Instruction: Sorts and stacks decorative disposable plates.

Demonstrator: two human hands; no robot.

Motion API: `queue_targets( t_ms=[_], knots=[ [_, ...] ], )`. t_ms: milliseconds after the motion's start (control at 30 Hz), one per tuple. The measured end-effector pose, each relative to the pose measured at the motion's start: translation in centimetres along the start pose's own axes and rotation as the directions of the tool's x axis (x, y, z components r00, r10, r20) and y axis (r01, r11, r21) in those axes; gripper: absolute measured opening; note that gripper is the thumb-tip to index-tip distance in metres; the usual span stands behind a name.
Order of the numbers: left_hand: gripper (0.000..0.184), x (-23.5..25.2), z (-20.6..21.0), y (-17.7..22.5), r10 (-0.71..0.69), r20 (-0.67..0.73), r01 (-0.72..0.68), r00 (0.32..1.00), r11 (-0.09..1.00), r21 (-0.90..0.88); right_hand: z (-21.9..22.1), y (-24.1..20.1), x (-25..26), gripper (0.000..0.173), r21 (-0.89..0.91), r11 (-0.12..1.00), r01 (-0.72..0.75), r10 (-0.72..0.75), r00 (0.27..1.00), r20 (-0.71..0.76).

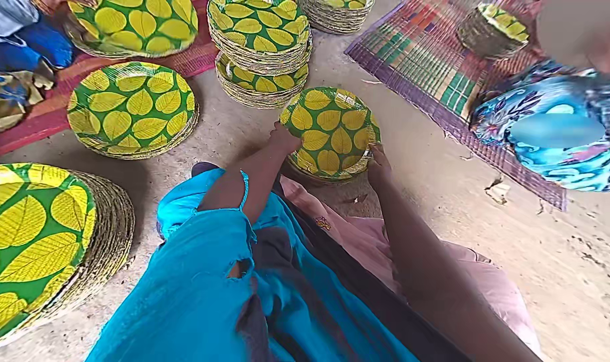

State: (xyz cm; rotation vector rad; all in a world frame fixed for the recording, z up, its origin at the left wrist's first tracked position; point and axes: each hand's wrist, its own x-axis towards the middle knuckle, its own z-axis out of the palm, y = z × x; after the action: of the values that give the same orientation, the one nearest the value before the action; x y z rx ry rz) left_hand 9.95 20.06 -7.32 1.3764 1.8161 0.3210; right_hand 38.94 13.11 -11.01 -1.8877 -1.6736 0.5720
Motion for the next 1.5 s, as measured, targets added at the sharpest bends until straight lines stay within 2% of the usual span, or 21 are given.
queue_targets(
  t_ms=[67, 100, 200, 300, 400, 467, 567, 700, 800, 867, 900, 967, 1033, 1100, 1200, 1267, 1333, 1367, 1433, 1467, 1500],
  knots=[
    [0.113, 0.0, 0.3, 0.2, -0.05, -0.039, 0.048, 0.998, 0.998, -0.046, 0.7, 0.3, -0.1, 0.059, 0.075, 0.997, -0.007, 0.014, 0.996, -0.091],
    [0.117, 0.2, 0.4, 0.2, -0.078, -0.05, 0.075, 0.996, 0.995, -0.067, 1.1, 0.2, -0.1, 0.058, 0.056, 0.998, -0.007, 0.015, 0.989, -0.146],
    [0.124, 0.1, 0.4, -0.2, -0.105, 0.019, 0.107, 0.994, 0.987, -0.119, 1.5, -0.6, -0.2, 0.075, -0.027, 0.994, -0.109, 0.099, 0.964, -0.248],
    [0.119, -0.1, 0.1, -0.6, -0.098, 0.053, 0.104, 0.994, 0.987, -0.12, 1.5, -0.8, -0.2, 0.082, 0.091, 0.95, -0.3, 0.311, 0.937, -0.159],
    [0.104, -0.6, 0.4, -0.7, -0.074, -0.007, 0.071, 0.997, 0.98, -0.188, 2.1, 0.1, 0.0, 0.091, 0.328, 0.798, -0.505, 0.524, 0.851, 0.036],
    [0.091, -0.6, 0.1, -0.3, -0.031, -0.027, 0.022, 0.999, 0.963, -0.269, 2.0, 0.1, 0.1, 0.09, 0.407, 0.731, -0.548, 0.565, 0.82, 0.09],
    [0.068, 0.3, -0.8, 0.5, 0.064, 0.023, -0.051, 0.998, 0.923, -0.382, 1.7, -0.7, 0.0, 0.073, 0.49, 0.686, -0.538, 0.597, 0.801, 0.045],
    [0.062, 0.2, -0.9, 0.3, 0.08, 0.067, -0.037, 0.995, 0.873, -0.486, 1.6, -1.3, -0.1, 0.061, 0.449, 0.787, -0.423, 0.505, 0.859, -0.077],
    [0.058, -0.6, -1.2, 1.0, 0.085, 0.078, -0.026, 0.993, 0.821, -0.57, 0.2, -1.9, 0.0, 0.078, 0.398, 0.884, -0.247, 0.346, 0.917, -0.199],
    [0.053, -0.9, -2.6, 2.1, 0.109, -0.078, -0.134, 0.991, 0.766, -0.629, -1.9, -3.6, 0.3, 0.079, 0.512, 0.854, -0.093, 0.249, 0.937, -0.246],
    [0.051, -0.8, -3.4, 2.7, 0.131, -0.175, -0.216, 0.976, 0.709, -0.672, -2.8, -4.5, 0.7, 0.078, 0.607, 0.795, 0.011, 0.183, 0.949, -0.257],
    [0.049, -0.7, -5.5, 3.7, 0.169, -0.365, -0.396, 0.916, 0.538, -0.745, -4.5, -6.1, 1.3, 0.079, 0.742, 0.634, 0.217, -0.049, 0.969, -0.242],
    [0.052, -0.6, -7.8, 5.1, 0.11, -0.532, -0.534, 0.839, 0.352, -0.769, -5.7, -7.7, 1.9, 0.081, 0.768, 0.561, 0.308, -0.223, 0.95, -0.218],
    [0.059, 0.0, -10.3, 6.5, -0.007, -0.627, -0.61, 0.779, 0.22, -0.761, -6.1, -8.6, 1.8, 0.074, 0.744, 0.594, 0.305, -0.265, 0.948, -0.176],
    [0.064, 1.3, -13.0, 8.0, -0.131, -0.64, -0.632, 0.757, 0.101, -0.769, -5.1, -7.8, 1.9, 0.063, 0.579, 0.77, 0.269, -0.235, 0.963, -0.136],
    [0.077, 2.6, -13.7, 7.9, -0.06, -0.588, -0.575, 0.807, 0.147, -0.805, -4.6, -6.2, 2.2, 0.061, 0.262, 0.936, 0.235, -0.197, 0.967, -0.163],
    [0.084, 4.6, -12.8, 5.2, 0.094, -0.438, -0.439, 0.894, 0.381, -0.814, -4.7, -4.7, 2.3, 0.07, -0.189, 0.981, 0.04, -0.073, 0.982, -0.174],
    [0.082, 5.8, -11.7, 3.5, 0.091, -0.344, -0.339, 0.935, 0.518, -0.785, -4.7, -3.8, 2.2, 0.079, -0.34, 0.933, -0.12, 0.068, 0.985, -0.162],
    [0.068, 7.7, -9.0, 0.6, -0.005, -0.236, -0.148, 0.972, 0.766, -0.625, -4.3, -0.7, 2.1, 0.093, -0.453, 0.81, -0.372, 0.333, 0.928, -0.167],
    [0.062, 7.8, -8.0, -0.1, -0.01, -0.217, -0.099, 0.976, 0.87, -0.483, -4.0, 1.3, 2.1, 0.096, -0.462, 0.766, -0.447, 0.421, 0.892, -0.166],
    [0.057, 7.7, -7.2, -0.4, 0.06, -0.21, -0.122, 0.976, 0.948, -0.295, -3.7, 2.8, 2.0, 0.097, -0.473, 0.729, -0.494, 0.486, 0.861, -0.151]
  ],
)
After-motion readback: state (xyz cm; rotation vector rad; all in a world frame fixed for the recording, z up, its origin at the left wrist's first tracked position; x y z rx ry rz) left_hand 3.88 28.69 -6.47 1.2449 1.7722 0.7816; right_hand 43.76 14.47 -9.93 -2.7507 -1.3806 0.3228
